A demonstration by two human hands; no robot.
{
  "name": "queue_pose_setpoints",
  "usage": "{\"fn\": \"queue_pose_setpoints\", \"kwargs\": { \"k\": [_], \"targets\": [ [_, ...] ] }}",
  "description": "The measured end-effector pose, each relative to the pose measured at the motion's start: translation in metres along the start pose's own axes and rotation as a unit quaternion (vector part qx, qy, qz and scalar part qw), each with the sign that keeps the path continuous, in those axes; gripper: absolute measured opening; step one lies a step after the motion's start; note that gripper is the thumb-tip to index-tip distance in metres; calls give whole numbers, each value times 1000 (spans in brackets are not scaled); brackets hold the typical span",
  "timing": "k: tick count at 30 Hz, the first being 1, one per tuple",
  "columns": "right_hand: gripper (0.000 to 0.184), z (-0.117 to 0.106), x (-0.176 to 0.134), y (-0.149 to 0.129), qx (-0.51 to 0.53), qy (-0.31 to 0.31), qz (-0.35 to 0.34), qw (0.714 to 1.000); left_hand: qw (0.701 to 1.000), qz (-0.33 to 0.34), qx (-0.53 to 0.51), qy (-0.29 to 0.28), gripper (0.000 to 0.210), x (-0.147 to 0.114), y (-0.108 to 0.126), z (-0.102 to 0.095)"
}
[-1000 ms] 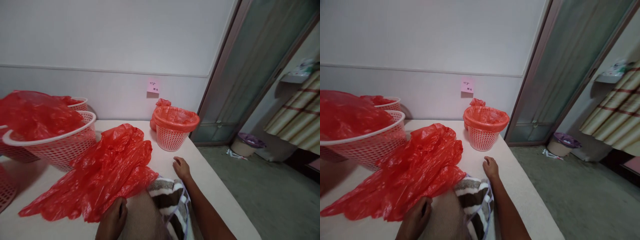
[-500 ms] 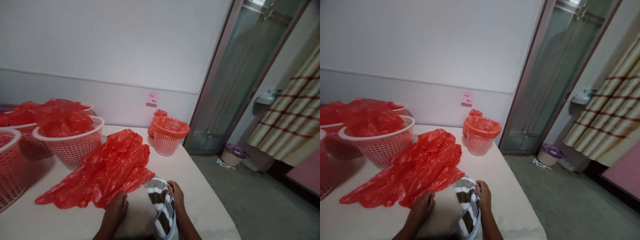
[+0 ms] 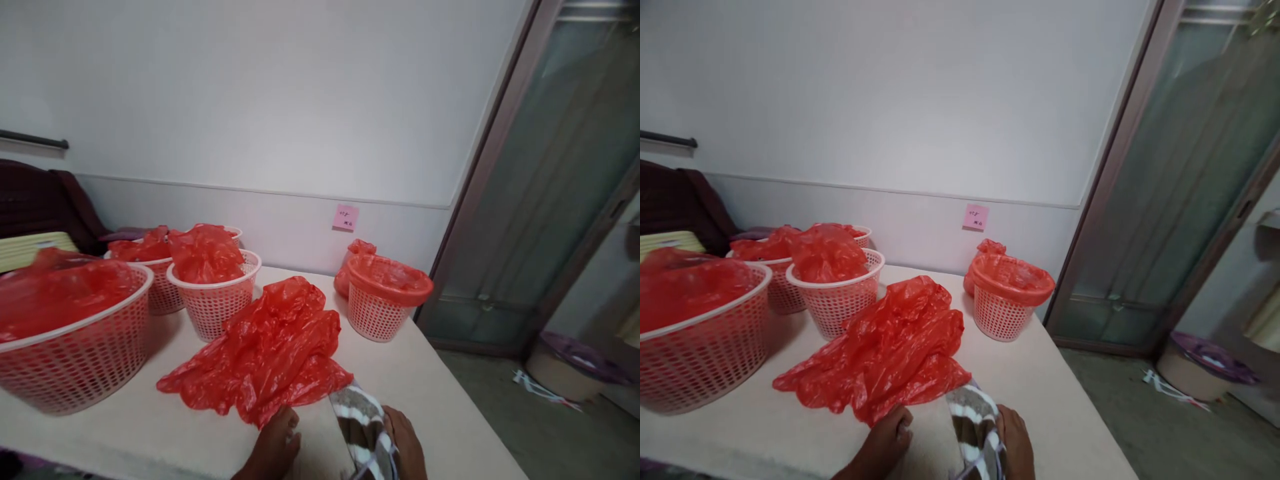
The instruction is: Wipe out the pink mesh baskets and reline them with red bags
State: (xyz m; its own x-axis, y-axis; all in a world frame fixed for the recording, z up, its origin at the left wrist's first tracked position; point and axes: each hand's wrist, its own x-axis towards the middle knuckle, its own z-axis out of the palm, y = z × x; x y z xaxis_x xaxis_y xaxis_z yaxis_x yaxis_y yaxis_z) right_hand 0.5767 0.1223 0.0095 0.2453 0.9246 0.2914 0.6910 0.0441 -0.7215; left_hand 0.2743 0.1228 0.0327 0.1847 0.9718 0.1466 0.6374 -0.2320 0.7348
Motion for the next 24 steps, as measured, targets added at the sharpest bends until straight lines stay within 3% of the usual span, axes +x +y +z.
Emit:
{"fn": "queue_pose_setpoints", "kwargs": {
  "k": [3, 6, 12, 15, 19, 24],
  "targets": [
    [41, 0, -1, -3, -9, 11, 0, 1000, 999, 16, -31, 18, 12, -4, 8, -36],
    [42, 1, -2, -7, -19, 19, -1, 1000, 996, 30, -29, 83, 25, 7, 6, -95],
    [36, 2, -3, -7, -28, 39, 10, 999, 973, 50, 55, 220, 43, 70, -9, -230],
    [35, 4, -1, -5, -31, 44, 17, 998, 949, 37, 130, 284, 57, 101, -10, -279],
    [36, 5, -2, -4, -31, 41, 21, 998, 937, 20, 215, 275, 49, 125, -19, -305],
    [38, 4, -1, -2, -20, 24, 19, 999, 932, 7, 290, 216, 26, 125, -32, -293]
  ]
}}
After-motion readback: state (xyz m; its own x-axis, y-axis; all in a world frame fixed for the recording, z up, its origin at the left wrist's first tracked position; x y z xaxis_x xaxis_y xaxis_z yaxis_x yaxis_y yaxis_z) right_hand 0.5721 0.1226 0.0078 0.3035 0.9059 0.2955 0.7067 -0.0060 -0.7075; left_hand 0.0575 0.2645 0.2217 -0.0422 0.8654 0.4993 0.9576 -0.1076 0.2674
